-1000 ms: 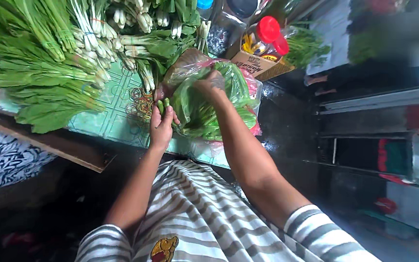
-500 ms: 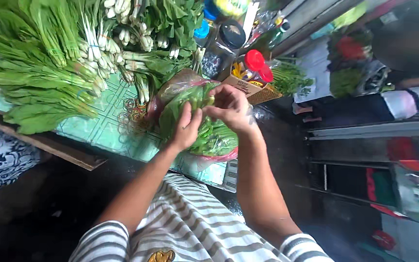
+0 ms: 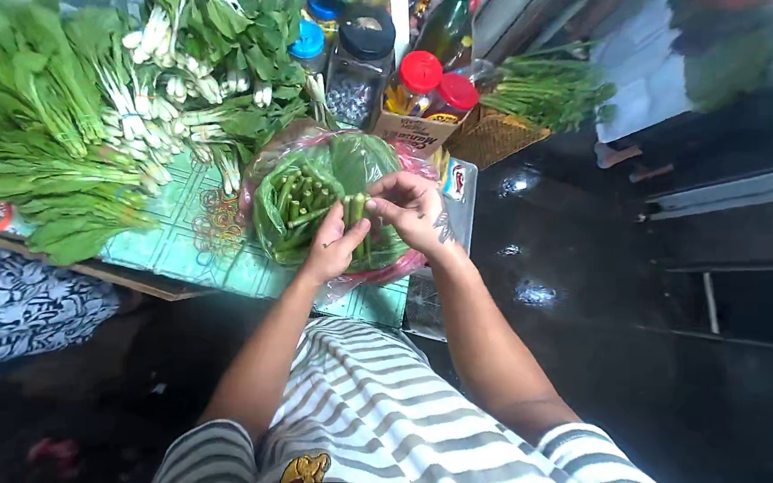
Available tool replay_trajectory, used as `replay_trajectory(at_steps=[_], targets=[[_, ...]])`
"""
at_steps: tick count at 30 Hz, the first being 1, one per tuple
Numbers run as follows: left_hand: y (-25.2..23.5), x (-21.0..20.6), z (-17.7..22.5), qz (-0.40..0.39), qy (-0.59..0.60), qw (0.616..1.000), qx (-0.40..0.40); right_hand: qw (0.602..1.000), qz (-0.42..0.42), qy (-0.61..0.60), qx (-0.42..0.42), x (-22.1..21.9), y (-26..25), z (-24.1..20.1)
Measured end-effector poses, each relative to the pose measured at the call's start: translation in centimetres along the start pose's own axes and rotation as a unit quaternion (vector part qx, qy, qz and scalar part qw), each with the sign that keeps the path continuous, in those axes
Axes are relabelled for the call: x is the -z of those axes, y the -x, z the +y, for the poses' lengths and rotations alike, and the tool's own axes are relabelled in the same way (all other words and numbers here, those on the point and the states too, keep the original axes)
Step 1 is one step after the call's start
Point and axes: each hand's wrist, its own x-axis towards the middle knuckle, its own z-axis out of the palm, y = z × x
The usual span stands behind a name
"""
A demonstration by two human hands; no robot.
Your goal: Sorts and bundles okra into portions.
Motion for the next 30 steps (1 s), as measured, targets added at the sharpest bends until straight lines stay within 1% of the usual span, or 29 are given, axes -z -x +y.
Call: replay_trajectory(at_steps=[2, 4, 5, 7, 8, 9, 11, 13, 14, 15, 16, 18, 19, 20, 21, 22, 23, 25, 26, 28, 30], targets=[[0.4, -0.6, -0.3, -0.021, 0.01, 1.0, 0.017, 0.999, -0.036, 0.003, 0.016, 1.4, 0.3, 0.8], [0.7, -1.3, -0.4, -0.038, 0.013, 0.999, 0.026, 0.996, -0.079, -0.038, 0.032, 2.7, 0.2, 1.4], [0.9, -1.8, -0.4, -0.042, -0.007, 0.999, 0.02, 0.993, -0.104, -0.047, 0.038, 3.4, 0.4, 1.4], [1.0, -2.7, -0.2, -0.039, -0.106, 0.993, -0.019, 0.987, -0.152, -0.021, 0.053, 4.8, 1.1, 1.0], [1.1, -3.2, 0.0, -0.035, -0.177, 0.982, -0.048, 0.984, -0.166, -0.002, 0.059, 5.3, 1.7, 0.3], [1.2, -3.5, 0.3, -0.027, -0.256, 0.963, -0.076, 0.983, -0.171, 0.019, 0.069, 5.6, 2.3, -0.3], [1.5, -3.9, 0.7, -0.008, -0.374, 0.92, -0.12, 0.98, -0.144, 0.097, 0.101, 5.6, 3.5, -1.1], [1.7, -4.1, 1.3, 0.01, -0.437, 0.889, -0.135, 0.969, -0.086, 0.181, 0.147, 4.6, 4.5, -1.2], [1.9, -4.0, 1.6, 0.012, -0.456, 0.881, -0.126, 0.962, -0.058, 0.202, 0.178, 3.6, 4.8, -1.0], [1.9, -3.8, 1.9, 0.01, -0.465, 0.878, -0.112, 0.954, -0.049, 0.212, 0.205, 2.4, 5.1, -0.6], [2.0, -3.6, 2.1, 0.005, -0.473, 0.876, -0.097, 0.95, -0.059, 0.214, 0.221, 1.2, 5.4, -0.2], [2.5, -2.6, 2.0, -0.004, -0.47, 0.88, -0.071, 0.956, -0.107, 0.171, 0.212, 0.2, 5.7, 0.3], [2.7, -2.1, 2.1, -0.003, -0.461, 0.885, -0.062, 0.964, -0.116, 0.132, 0.198, 0.2, 5.5, 0.2], [2.7, -1.5, 2.2, 0.0, -0.454, 0.888, -0.069, 0.972, -0.105, 0.106, 0.18, 0.3, 5.2, -0.2], [2.8, -1.1, 2.4, 0.002, -0.457, 0.886, -0.081, 0.978, -0.07, 0.099, 0.171, 0.2, 4.9, -0.6], [2.9, -0.8, 2.7, 0.002, -0.473, 0.877, -0.089, 0.979, -0.034, 0.108, 0.171, 0.0, 4.6, -1.1], [2.9, -0.6, 3.1, 0.001, -0.496, 0.863, -0.1, 0.979, -0.017, 0.114, 0.171, -0.3, 4.2, -1.6], [2.9, 0.1, 3.5, 0.004, -0.539, 0.832, -0.127, 0.978, -0.007, 0.11, 0.179, -1.7, 3.5, -2.0], [3.0, 0.4, 3.6, 0.005, -0.552, 0.823, -0.132, 0.978, -0.002, 0.111, 0.175, -2.5, 3.4, -2.0], [3.2, 1.2, 3.9, 0.017, -0.557, 0.82, -0.128, 0.98, 0.024, 0.115, 0.163, -4.0, 3.2, -2.2], [4.0, 2.7, 4.1, 0.039, -0.542, 0.833, -0.109, 0.982, 0.02, 0.115, 0.151, -5.9, 2.8, -2.5]])
